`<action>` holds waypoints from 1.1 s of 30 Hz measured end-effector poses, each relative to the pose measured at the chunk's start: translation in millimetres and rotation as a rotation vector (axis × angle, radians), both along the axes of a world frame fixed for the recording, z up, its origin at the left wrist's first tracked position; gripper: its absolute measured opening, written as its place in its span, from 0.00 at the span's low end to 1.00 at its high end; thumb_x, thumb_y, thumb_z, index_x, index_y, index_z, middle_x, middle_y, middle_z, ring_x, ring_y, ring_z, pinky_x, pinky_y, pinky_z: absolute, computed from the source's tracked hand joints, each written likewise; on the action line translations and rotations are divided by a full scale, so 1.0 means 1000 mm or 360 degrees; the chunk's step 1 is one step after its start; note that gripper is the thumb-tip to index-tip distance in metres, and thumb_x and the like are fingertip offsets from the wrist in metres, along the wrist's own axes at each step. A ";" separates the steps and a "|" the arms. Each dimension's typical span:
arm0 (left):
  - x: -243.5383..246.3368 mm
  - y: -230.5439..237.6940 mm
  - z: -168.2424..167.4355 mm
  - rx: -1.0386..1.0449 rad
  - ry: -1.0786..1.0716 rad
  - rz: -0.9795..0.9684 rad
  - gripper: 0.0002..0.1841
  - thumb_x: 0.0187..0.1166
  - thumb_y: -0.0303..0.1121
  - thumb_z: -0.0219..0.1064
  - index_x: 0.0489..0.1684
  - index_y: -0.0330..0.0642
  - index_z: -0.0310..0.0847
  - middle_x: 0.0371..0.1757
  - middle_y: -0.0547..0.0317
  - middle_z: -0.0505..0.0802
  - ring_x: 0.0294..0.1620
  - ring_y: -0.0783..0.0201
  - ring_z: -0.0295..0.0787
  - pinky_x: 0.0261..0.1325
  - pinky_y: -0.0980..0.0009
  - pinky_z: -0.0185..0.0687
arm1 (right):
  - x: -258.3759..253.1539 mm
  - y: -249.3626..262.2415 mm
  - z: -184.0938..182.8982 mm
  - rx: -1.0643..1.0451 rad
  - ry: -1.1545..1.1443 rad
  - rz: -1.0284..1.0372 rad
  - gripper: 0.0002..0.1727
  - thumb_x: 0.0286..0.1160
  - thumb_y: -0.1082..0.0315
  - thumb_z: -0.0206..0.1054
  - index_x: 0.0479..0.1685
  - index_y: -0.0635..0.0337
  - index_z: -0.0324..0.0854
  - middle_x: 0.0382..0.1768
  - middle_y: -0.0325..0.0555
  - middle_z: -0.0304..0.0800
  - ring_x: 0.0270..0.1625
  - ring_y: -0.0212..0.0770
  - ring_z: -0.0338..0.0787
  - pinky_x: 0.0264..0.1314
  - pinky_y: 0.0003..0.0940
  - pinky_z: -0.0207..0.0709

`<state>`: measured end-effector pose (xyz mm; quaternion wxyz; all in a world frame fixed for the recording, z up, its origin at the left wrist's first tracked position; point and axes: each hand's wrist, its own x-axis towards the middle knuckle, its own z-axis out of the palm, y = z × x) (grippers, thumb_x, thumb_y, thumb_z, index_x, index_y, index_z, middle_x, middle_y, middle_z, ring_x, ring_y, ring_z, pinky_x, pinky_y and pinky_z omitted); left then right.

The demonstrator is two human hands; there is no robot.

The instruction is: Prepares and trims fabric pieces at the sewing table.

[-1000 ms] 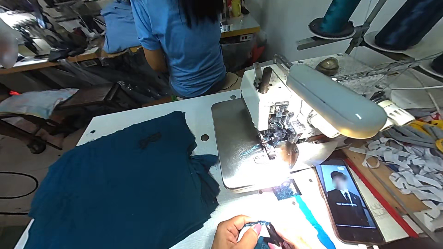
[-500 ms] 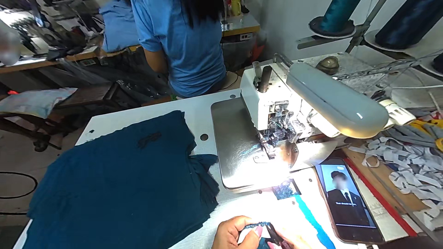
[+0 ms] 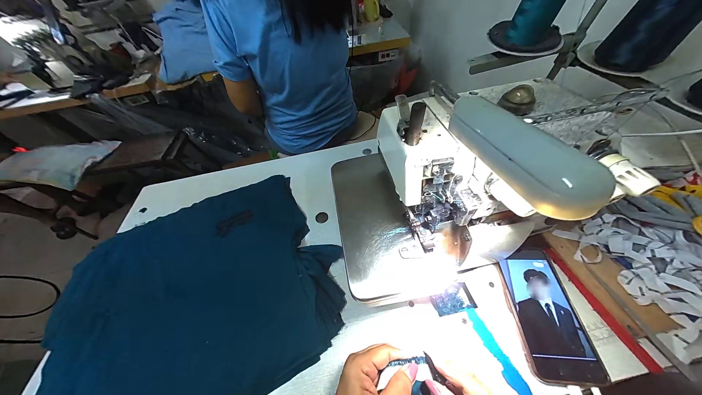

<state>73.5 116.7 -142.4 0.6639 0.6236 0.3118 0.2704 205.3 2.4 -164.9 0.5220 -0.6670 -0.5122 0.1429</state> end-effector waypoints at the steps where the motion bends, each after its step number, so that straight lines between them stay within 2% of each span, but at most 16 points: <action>1: 0.001 0.000 0.005 -0.0045 0.0028 0.0027 0.07 0.73 0.16 0.65 0.38 0.30 0.90 0.34 0.63 0.95 0.36 0.80 0.90 0.44 0.81 0.87 | 0.000 0.000 -0.001 0.0000 0.0025 -0.0025 0.12 0.75 0.76 0.67 0.48 0.77 0.88 0.37 0.60 0.95 0.40 0.35 0.94 0.52 0.22 0.85; 3: 0.004 -0.001 0.014 -0.0137 0.0075 0.0094 0.08 0.74 0.17 0.64 0.38 0.34 0.89 0.32 0.69 0.95 0.33 0.82 0.90 0.41 0.82 0.86 | 0.002 -0.001 -0.001 -0.0006 0.0062 -0.0037 0.12 0.76 0.75 0.68 0.48 0.77 0.88 0.36 0.59 0.94 0.37 0.35 0.92 0.49 0.22 0.85; 7: 0.006 -0.002 0.013 -0.0154 0.0058 0.0145 0.08 0.73 0.16 0.63 0.37 0.34 0.90 0.30 0.69 0.95 0.31 0.82 0.90 0.39 0.83 0.86 | 0.002 -0.004 0.001 -0.0019 0.0043 0.0050 0.14 0.75 0.73 0.70 0.50 0.79 0.87 0.37 0.61 0.93 0.35 0.35 0.89 0.45 0.23 0.83; 13: 0.005 -0.001 0.012 -0.0123 0.0055 0.0130 0.08 0.73 0.17 0.64 0.37 0.34 0.89 0.30 0.70 0.94 0.32 0.82 0.89 0.38 0.83 0.85 | 0.001 -0.003 0.005 -0.0034 -0.0035 0.0044 0.13 0.76 0.73 0.70 0.49 0.79 0.87 0.39 0.63 0.94 0.38 0.37 0.92 0.49 0.23 0.84; 14: 0.004 -0.001 0.010 -0.0078 0.0055 0.0110 0.07 0.72 0.17 0.64 0.37 0.34 0.89 0.32 0.70 0.95 0.33 0.83 0.90 0.39 0.83 0.86 | 0.000 -0.002 0.010 -0.0048 -0.0076 0.0035 0.13 0.77 0.72 0.69 0.48 0.78 0.87 0.40 0.63 0.95 0.40 0.38 0.93 0.53 0.22 0.83; 16: 0.002 0.000 0.002 0.0030 0.0027 0.0039 0.06 0.72 0.17 0.65 0.37 0.28 0.89 0.34 0.62 0.94 0.35 0.81 0.89 0.43 0.82 0.86 | 0.000 -0.001 0.011 -0.0045 -0.0100 0.0036 0.12 0.78 0.73 0.67 0.48 0.77 0.88 0.43 0.63 0.95 0.46 0.39 0.96 0.59 0.23 0.83; 19: 0.000 0.001 -0.003 0.0104 0.0019 -0.0002 0.06 0.72 0.17 0.66 0.37 0.27 0.89 0.35 0.58 0.94 0.37 0.80 0.89 0.44 0.81 0.86 | -0.001 -0.001 0.001 0.0016 -0.0020 0.0058 0.11 0.77 0.75 0.67 0.48 0.78 0.87 0.40 0.61 0.94 0.44 0.37 0.94 0.56 0.23 0.85; 23: 0.001 0.001 -0.001 0.0003 0.0032 0.0016 0.06 0.73 0.17 0.65 0.37 0.28 0.89 0.34 0.61 0.94 0.35 0.81 0.89 0.43 0.81 0.87 | 0.002 -0.004 0.000 -0.0034 0.0064 0.0101 0.12 0.78 0.74 0.67 0.49 0.78 0.88 0.40 0.62 0.94 0.43 0.38 0.94 0.55 0.23 0.85; 27: 0.001 0.000 0.001 -0.0060 0.0024 0.0027 0.06 0.73 0.17 0.65 0.37 0.30 0.89 0.32 0.64 0.94 0.33 0.81 0.89 0.41 0.80 0.87 | 0.004 -0.004 -0.001 -0.0019 0.0076 0.0123 0.13 0.77 0.74 0.68 0.51 0.78 0.87 0.39 0.62 0.93 0.38 0.37 0.92 0.48 0.24 0.85; 33: 0.006 -0.001 0.014 -0.0149 0.0064 0.0104 0.08 0.73 0.17 0.63 0.36 0.35 0.89 0.30 0.71 0.94 0.32 0.83 0.89 0.38 0.83 0.84 | 0.002 -0.002 0.010 -0.0017 -0.0144 0.0047 0.13 0.77 0.72 0.68 0.47 0.78 0.88 0.38 0.64 0.94 0.39 0.39 0.93 0.52 0.22 0.83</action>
